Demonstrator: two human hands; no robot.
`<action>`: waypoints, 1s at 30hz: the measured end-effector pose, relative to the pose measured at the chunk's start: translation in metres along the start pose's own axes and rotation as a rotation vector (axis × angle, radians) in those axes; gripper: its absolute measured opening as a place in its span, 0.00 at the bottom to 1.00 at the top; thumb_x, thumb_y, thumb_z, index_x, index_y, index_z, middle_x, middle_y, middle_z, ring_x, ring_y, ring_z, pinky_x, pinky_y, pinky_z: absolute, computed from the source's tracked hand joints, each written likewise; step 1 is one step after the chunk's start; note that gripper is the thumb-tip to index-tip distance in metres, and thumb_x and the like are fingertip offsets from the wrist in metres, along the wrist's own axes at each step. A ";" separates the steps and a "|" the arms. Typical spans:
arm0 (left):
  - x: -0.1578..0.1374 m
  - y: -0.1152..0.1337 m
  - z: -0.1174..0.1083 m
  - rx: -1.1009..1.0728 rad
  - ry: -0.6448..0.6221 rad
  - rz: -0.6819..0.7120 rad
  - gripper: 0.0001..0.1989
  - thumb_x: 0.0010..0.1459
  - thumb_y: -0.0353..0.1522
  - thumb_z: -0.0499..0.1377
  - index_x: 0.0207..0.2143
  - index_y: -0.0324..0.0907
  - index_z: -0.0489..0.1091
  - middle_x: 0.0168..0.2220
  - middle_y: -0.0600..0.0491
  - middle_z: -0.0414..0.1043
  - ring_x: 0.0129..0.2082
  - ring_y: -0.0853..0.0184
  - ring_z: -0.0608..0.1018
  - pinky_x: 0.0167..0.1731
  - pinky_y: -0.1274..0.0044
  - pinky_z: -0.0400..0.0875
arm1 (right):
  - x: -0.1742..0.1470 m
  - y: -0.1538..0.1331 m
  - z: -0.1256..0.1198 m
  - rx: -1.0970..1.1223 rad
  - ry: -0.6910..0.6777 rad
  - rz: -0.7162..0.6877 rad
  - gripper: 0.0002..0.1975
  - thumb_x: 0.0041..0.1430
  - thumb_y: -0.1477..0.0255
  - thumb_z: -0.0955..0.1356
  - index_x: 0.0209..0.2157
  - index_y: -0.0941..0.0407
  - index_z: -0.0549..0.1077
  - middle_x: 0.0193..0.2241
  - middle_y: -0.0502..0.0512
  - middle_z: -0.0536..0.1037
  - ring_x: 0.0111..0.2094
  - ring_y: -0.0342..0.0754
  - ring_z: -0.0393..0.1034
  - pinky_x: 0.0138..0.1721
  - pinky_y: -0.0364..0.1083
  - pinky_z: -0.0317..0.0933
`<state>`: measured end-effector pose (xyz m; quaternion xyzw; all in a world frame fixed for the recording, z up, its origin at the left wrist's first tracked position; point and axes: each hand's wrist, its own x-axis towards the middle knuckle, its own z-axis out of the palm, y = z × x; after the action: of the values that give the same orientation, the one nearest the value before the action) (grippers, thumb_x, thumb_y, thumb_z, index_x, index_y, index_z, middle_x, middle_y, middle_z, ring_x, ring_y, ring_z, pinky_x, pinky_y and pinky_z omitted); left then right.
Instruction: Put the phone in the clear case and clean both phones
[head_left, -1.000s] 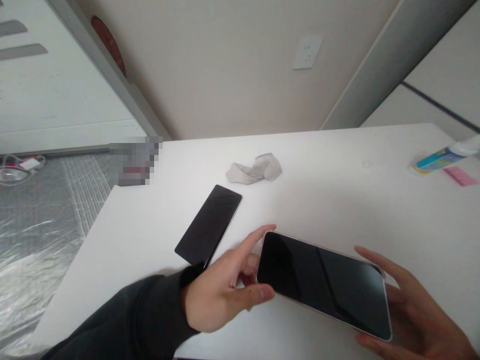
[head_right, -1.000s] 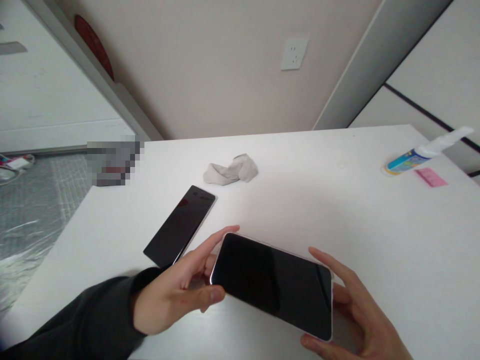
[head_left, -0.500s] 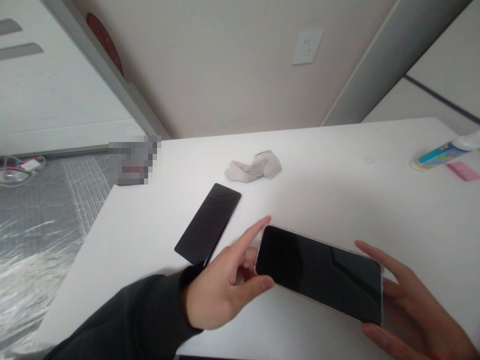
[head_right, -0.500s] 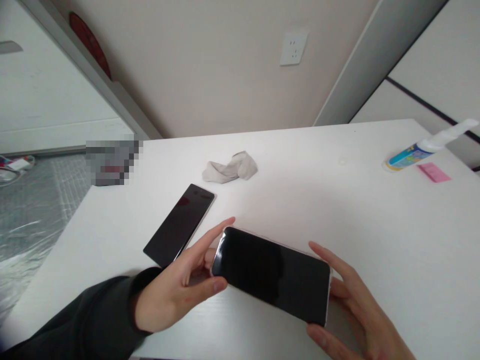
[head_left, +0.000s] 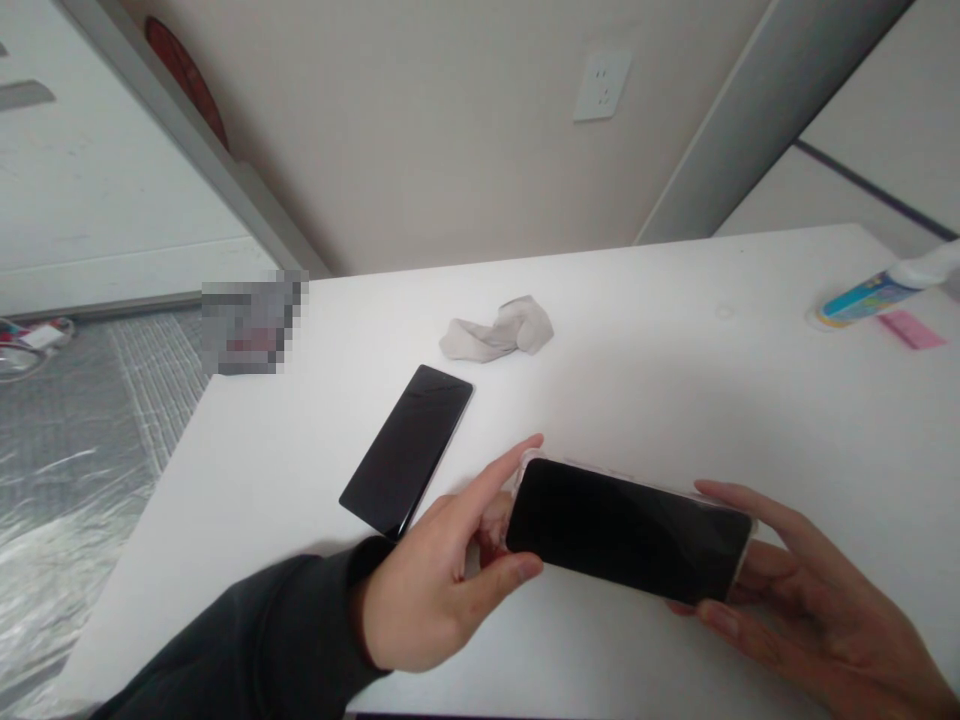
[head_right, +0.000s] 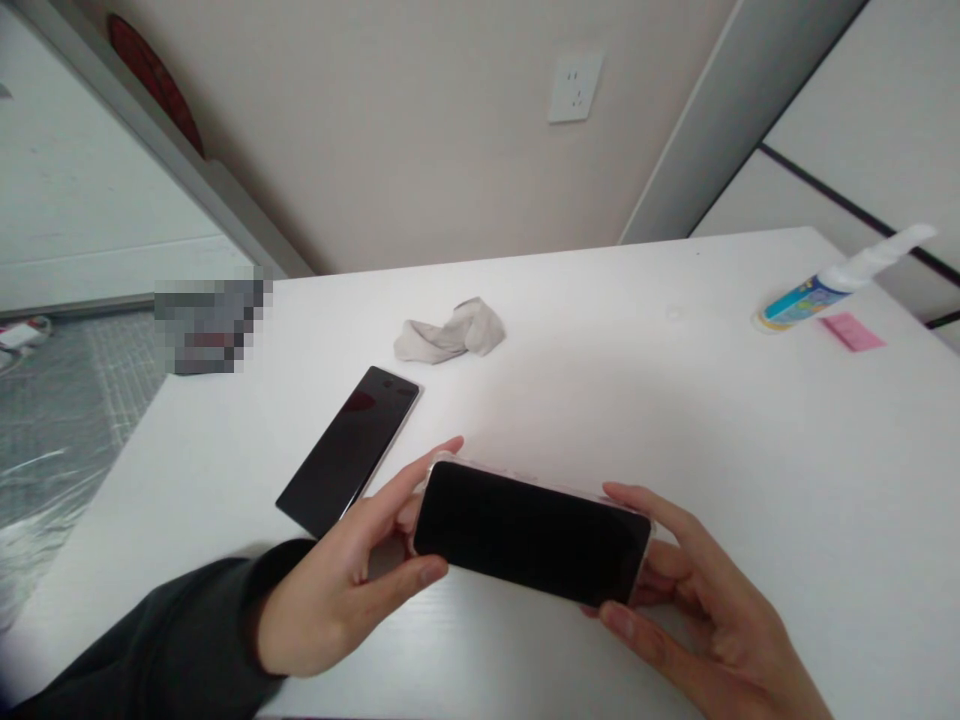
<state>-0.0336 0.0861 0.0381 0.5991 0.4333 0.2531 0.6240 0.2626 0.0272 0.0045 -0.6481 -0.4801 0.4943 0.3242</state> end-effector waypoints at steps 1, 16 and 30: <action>-0.001 0.002 0.001 0.021 0.004 0.013 0.38 0.63 0.32 0.61 0.72 0.49 0.51 0.30 0.58 0.66 0.28 0.69 0.67 0.32 0.75 0.64 | 0.000 -0.001 0.000 0.011 0.006 0.007 0.34 0.57 0.55 0.74 0.63 0.43 0.65 0.34 0.54 0.85 0.34 0.56 0.83 0.39 0.50 0.79; -0.008 0.013 -0.015 0.478 0.047 0.176 0.29 0.66 0.32 0.57 0.68 0.42 0.58 0.38 0.51 0.76 0.36 0.63 0.76 0.41 0.70 0.74 | 0.033 -0.053 0.018 -0.100 -0.503 -0.011 0.23 0.57 0.51 0.71 0.43 0.55 0.79 0.39 0.58 0.83 0.42 0.59 0.79 0.42 0.53 0.75; -0.044 -0.064 -0.003 0.974 0.818 0.129 0.29 0.63 0.31 0.58 0.66 0.40 0.60 0.62 0.41 0.67 0.61 0.49 0.71 0.59 0.54 0.70 | 0.055 -0.058 0.088 -0.051 -0.174 -0.080 0.30 0.52 0.56 0.71 0.52 0.54 0.59 0.35 0.55 0.81 0.34 0.58 0.80 0.35 0.54 0.72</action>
<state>-0.0706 0.0410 -0.0135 0.6939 0.6648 0.2724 0.0482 0.1644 0.0929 0.0116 -0.5912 -0.5441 0.5231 0.2842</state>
